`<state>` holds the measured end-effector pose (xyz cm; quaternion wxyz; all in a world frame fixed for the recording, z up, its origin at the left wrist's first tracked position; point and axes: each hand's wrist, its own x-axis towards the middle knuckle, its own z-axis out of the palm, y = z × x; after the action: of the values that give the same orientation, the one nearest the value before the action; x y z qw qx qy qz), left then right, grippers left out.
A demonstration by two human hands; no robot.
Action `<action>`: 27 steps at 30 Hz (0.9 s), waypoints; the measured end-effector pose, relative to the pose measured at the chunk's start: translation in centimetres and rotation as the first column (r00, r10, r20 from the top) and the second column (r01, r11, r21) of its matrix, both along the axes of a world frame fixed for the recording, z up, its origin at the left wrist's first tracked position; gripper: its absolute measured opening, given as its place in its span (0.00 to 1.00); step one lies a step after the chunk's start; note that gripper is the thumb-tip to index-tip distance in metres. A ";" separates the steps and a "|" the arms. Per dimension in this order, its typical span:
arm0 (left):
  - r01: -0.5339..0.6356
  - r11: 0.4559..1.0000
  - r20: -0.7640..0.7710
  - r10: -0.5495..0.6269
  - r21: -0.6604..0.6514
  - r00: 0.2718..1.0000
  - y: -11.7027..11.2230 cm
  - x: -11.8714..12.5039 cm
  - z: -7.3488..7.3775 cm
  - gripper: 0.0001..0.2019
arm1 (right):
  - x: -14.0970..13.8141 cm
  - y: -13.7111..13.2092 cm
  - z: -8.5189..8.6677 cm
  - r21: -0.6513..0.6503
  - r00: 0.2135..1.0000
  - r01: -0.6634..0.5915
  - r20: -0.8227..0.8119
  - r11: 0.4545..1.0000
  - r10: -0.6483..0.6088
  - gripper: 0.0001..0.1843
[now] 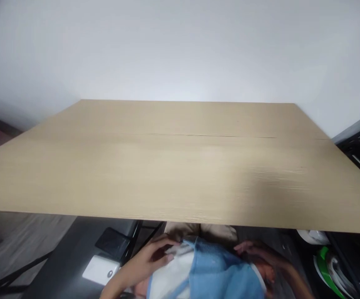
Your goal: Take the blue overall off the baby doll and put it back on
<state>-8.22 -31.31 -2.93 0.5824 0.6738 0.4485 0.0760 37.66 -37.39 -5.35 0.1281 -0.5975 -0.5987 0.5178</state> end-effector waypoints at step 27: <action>0.093 0.788 -0.111 -0.031 0.608 0.993 -10.5 -4.5 -5.6 0.30 | -25.3 -1.8 7.5 0.122 0.773 -0.585 0.384 0.802 0.505 0.26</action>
<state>-12.77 -41.78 -8.54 0.3132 0.8431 0.4043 0.1660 12.37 -39.22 2.14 -0.0616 -0.4557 -0.8162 0.3497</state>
